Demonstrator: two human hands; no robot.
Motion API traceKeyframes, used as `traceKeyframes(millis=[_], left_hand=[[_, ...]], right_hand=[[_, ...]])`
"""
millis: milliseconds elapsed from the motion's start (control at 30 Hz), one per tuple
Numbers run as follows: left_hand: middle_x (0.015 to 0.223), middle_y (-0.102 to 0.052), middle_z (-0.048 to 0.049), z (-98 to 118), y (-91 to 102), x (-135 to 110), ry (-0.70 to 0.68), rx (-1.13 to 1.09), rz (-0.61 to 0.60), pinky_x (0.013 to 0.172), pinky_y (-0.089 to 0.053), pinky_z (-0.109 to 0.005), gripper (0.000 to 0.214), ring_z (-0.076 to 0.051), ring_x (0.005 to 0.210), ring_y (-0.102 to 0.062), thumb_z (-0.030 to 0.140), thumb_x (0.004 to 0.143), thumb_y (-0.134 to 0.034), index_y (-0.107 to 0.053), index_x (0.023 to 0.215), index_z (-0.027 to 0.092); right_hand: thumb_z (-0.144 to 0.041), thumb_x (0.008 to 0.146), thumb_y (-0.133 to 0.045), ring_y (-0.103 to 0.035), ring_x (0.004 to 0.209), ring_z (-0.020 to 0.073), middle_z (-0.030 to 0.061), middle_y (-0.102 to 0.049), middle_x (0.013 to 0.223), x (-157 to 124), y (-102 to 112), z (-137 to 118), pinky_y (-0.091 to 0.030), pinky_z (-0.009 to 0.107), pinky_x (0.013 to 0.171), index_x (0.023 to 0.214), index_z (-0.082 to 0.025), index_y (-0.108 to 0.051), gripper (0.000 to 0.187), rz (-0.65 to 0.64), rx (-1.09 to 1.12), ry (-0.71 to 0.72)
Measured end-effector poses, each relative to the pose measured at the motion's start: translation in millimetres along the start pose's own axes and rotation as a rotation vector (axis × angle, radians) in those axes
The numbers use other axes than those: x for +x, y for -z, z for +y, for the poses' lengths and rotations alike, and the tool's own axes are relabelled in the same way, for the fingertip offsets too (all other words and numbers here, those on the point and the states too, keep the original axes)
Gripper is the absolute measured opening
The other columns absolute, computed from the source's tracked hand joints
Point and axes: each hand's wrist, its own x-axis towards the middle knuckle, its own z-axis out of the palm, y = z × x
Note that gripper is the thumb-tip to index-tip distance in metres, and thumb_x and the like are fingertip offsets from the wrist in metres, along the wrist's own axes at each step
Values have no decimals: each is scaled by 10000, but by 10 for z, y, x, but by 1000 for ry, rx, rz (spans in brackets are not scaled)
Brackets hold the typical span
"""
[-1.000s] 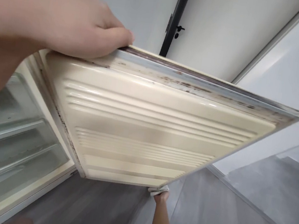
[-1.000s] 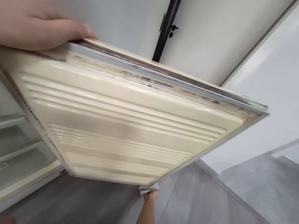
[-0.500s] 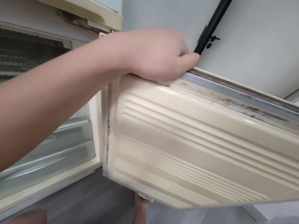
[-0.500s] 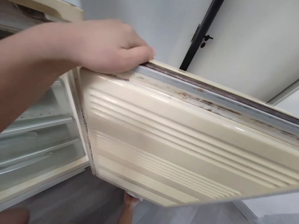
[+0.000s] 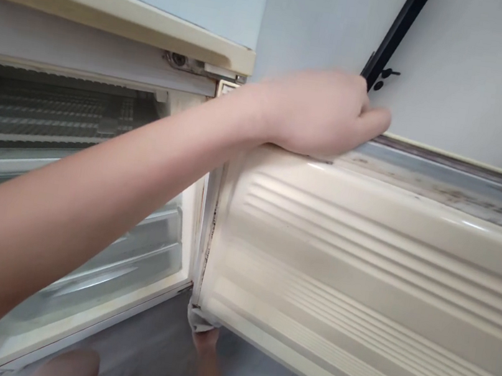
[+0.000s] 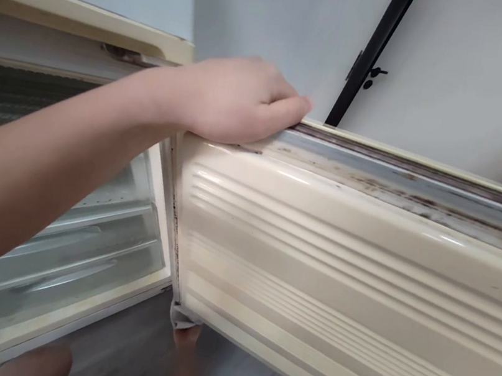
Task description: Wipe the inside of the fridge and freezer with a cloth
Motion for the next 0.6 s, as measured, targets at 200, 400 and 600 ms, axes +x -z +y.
traceKeyframes(millis=[200, 400, 600], left_hand=[[637, -564, -3, -33, 20, -38, 0, 30, -35, 585, -355, -259, 487, -165, 664, -602, 367, 865, -217, -633, 759, 138], [676, -635, 6, -75, 37, -64, 77, -12, -90, 657, -397, -289, 460, -170, 644, -590, 465, 895, -252, -581, 1052, 184], [691, -657, 14, -83, 100, -84, 128, 30, -190, 558, -313, -263, 470, -177, 568, -562, 496, 906, -232, -602, 1043, 241]], right_hand=[[-666, 787, -214, -685, 835, 158, -73, -632, 514, -424, 89, 133, -471, 394, 780, 689, -333, -658, 564, 19, 5, -56], [-749, 635, -449, -697, 780, 234, -30, -678, 576, -1338, 933, -463, -499, 441, 805, 662, -327, -673, 478, 283, 101, -1], [-858, 576, -394, -690, 809, 303, -11, -712, 684, -2251, 1537, -1686, -539, 476, 703, 768, -386, -696, 592, 722, 22, 147]])
